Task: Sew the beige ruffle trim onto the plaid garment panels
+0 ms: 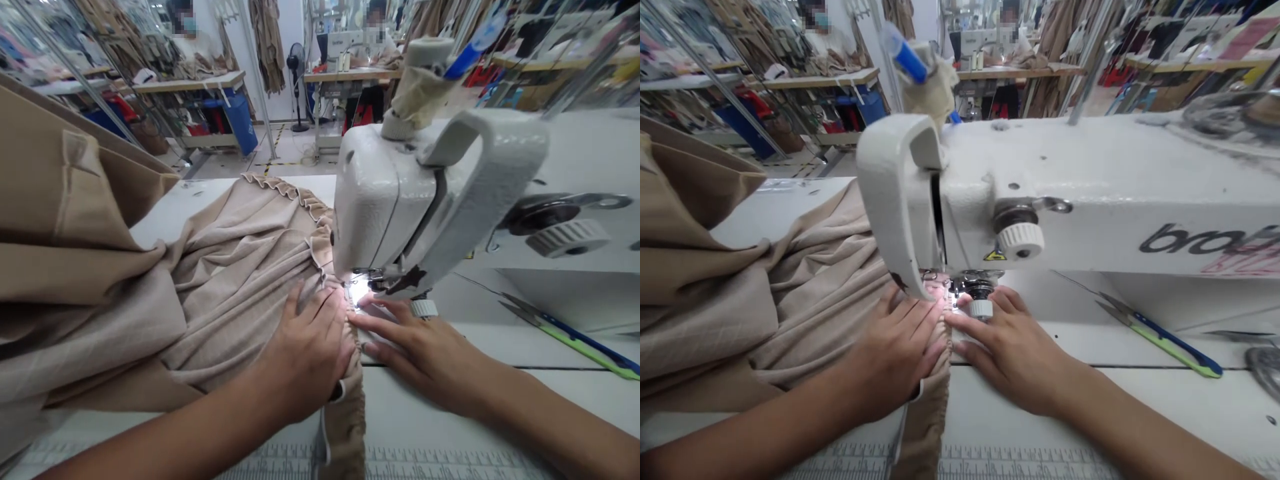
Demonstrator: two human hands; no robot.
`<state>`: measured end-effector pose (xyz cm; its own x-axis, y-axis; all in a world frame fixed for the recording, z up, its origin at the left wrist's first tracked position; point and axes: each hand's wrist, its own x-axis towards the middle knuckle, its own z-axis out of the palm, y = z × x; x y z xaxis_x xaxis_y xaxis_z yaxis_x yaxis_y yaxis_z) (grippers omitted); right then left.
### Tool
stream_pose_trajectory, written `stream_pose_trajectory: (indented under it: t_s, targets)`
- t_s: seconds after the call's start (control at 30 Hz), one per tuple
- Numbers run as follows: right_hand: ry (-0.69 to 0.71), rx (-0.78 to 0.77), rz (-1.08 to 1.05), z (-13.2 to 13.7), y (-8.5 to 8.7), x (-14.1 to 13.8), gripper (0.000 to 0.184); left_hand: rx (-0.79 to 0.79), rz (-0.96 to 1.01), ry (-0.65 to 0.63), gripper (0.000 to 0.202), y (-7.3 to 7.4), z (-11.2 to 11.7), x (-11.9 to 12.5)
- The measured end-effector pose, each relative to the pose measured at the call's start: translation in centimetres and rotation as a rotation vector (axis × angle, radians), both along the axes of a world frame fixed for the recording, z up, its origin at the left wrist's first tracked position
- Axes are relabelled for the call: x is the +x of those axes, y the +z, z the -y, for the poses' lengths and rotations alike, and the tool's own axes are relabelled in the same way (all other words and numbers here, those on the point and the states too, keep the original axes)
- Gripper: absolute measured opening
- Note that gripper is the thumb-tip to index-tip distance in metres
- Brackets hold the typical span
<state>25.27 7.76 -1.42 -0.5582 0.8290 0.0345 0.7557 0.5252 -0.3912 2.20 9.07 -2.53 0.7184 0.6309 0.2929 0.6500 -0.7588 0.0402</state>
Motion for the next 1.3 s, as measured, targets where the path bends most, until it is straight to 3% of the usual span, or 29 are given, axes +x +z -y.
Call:
stream_pose_trajectory:
  t_s: [0.3,0.6,0.73,0.9,1.03,1.17,1.3]
  targets:
    - [-0.114,0.005,0.109,-0.6,-0.9,-0.4,0.051,-0.080,-0.004,0.012,0.046,0.1,-2.4,0.3]
    - [-0.142,-0.068,0.069,-0.5,0.3,0.8,0.049,-0.121,-0.040,0.024,0.046,0.1,-3.3,-0.3]
    - [-0.176,-0.027,0.020,-0.8,0.5,1.4,0.049,-0.150,-0.061,0.006,0.046,0.2,-3.6,-0.8]
    - [-0.209,0.049,-0.090,-1.1,-0.4,2.1,0.045,-0.185,-0.060,0.013,0.048,0.4,-3.7,-0.7]
    - [-0.199,0.082,-0.105,-1.1,-0.7,2.1,0.041,-0.262,-0.041,0.022,0.045,1.4,-4.1,-0.7]
    - [-0.192,0.118,-0.105,-1.2,-1.0,1.9,0.036,-0.257,0.059,0.088,0.043,3.1,-3.1,-0.5]
    - [-0.193,0.170,-0.095,-1.4,-1.5,1.8,0.034,-0.222,0.134,0.216,0.034,4.0,0.0,0.9]
